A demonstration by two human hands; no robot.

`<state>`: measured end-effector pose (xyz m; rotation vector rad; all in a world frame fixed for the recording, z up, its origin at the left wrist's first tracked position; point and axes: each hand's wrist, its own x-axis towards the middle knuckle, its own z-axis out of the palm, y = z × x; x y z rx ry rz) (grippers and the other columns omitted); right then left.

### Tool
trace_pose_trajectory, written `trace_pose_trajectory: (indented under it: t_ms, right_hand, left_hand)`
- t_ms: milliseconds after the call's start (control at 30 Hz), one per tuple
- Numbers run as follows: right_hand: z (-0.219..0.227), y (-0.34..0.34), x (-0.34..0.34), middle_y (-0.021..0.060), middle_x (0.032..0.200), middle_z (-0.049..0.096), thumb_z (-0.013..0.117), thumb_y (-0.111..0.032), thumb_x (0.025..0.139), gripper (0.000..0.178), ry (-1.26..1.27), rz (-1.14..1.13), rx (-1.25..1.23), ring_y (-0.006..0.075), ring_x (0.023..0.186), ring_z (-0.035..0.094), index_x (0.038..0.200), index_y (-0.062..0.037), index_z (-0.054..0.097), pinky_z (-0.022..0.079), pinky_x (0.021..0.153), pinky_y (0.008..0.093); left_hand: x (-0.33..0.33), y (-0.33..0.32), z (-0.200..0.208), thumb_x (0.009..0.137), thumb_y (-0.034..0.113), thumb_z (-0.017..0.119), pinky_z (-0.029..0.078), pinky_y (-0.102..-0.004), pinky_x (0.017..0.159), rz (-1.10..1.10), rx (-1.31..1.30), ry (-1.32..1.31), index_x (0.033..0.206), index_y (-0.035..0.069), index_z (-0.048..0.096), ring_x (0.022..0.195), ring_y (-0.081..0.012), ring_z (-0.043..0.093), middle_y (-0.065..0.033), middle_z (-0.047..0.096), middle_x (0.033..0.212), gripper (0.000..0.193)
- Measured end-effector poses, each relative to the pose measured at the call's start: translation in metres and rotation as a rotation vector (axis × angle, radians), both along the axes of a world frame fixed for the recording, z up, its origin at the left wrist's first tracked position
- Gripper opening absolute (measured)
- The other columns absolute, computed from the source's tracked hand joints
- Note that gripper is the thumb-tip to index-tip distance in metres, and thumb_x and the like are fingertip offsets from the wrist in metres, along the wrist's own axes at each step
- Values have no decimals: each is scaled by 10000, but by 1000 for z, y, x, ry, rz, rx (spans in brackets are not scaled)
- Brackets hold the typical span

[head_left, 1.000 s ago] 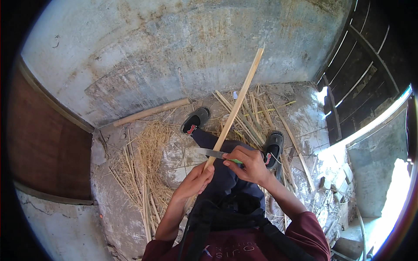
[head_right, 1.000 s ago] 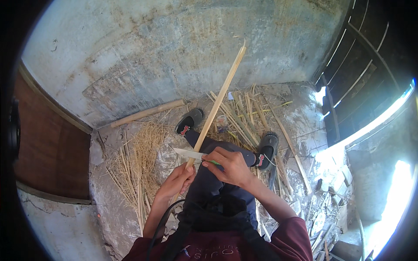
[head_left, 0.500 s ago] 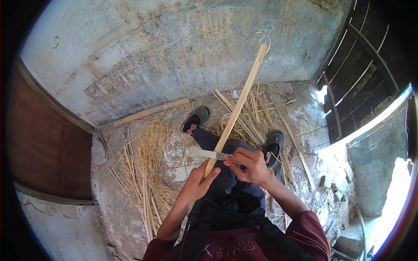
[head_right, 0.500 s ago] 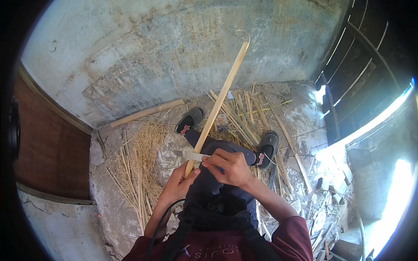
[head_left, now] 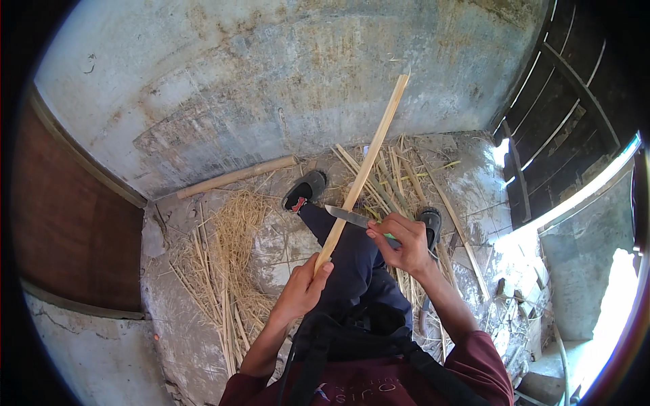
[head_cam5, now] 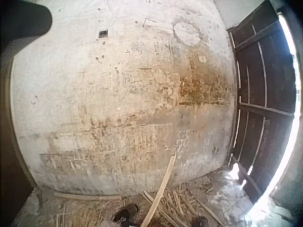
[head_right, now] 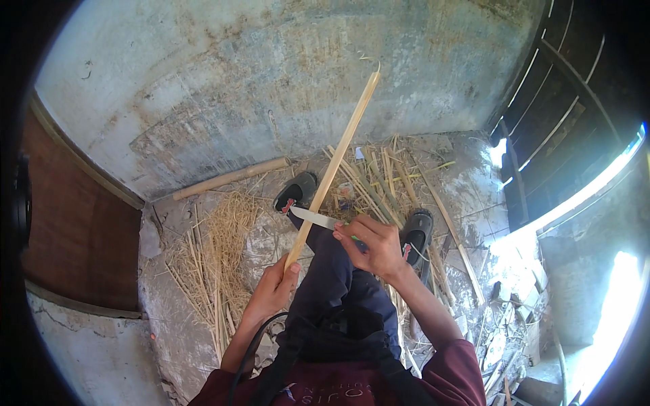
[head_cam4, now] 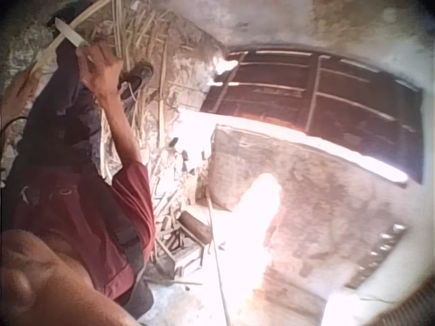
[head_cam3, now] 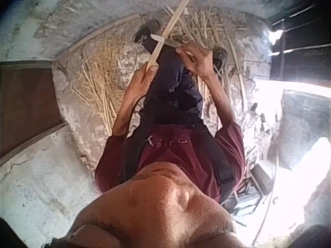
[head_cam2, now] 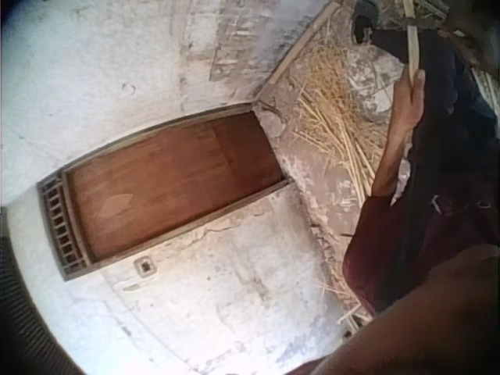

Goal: The person shaves a piece of bamboo using a knife while sitting on the floor.

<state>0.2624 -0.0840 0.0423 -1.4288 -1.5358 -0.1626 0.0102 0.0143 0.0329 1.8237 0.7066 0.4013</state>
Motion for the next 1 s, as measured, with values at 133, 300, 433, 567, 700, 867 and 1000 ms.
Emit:
trace_pose_trajectory:
  t_ms: [133, 300, 433, 567, 700, 867, 1000]
  right_hand:
    - [4, -4, -10, 46, 785, 673, 869, -91, 863, 121, -5, -6, 19, 217, 610, 664, 938, -76, 774, 503, 520, 366]
    - [11, -2, -10, 34, 768, 652, 875, -102, 860, 152, -45, 66, 20, 204, 565, 630, 986, -80, 793, 467, 482, 359]
    - [13, -1, 6, 29, 764, 647, 875, -104, 860, 164, -45, 49, 9, 204, 557, 622, 1005, -90, 800, 457, 473, 356]
    - [12, -2, 11, 29, 754, 634, 873, -104, 860, 142, -81, 70, 2, 203, 550, 614, 982, -93, 800, 454, 472, 353]
    - [13, -3, 20, 55, 722, 643, 873, -73, 846, 112, -146, 27, 21, 197, 545, 629, 880, -67, 766, 453, 470, 330]
    - [10, -1, 27, 56, 734, 644, 871, -84, 853, 110, -135, -9, 19, 208, 559, 632, 914, -79, 780, 465, 481, 341]
    - [4, 2, 56, 102, 805, 720, 830, -76, 893, 74, -30, -263, 86, 280, 642, 688, 915, -51, 765, 529, 572, 377]
  left_hand:
    - [-1, 0, 3, 1145, 321, 535, 420, -439, 559, -11, 12, 3, 1086, -24, 595, 534, -277, 579, -135, 540, 614, 355]
    - [2, -6, 17, 1144, 314, 535, 426, -450, 561, -23, 68, 42, 1109, -25, 596, 515, -318, 574, -156, 542, 603, 346]
    - [1, -9, 18, 1142, 314, 540, 430, -454, 565, -12, 70, 58, 1159, -29, 605, 518, -327, 582, -161, 548, 604, 350]
    - [-3, -6, 11, 1140, 322, 543, 429, -446, 560, -37, 32, 70, 1197, -30, 612, 520, -312, 589, -161, 552, 606, 363]
    - [-4, -4, 12, 1138, 330, 546, 425, -432, 550, -47, 42, 67, 1209, -27, 623, 517, -283, 585, -155, 553, 607, 372]
    - [-7, -2, 9, 1140, 326, 541, 428, -426, 549, -34, 57, 63, 1210, -30, 629, 516, -273, 580, -146, 555, 607, 374]
    - [-20, -2, 4, 1136, 322, 550, 432, -442, 556, -20, 76, 79, 1219, -31, 631, 513, -291, 579, -162, 543, 607, 372]
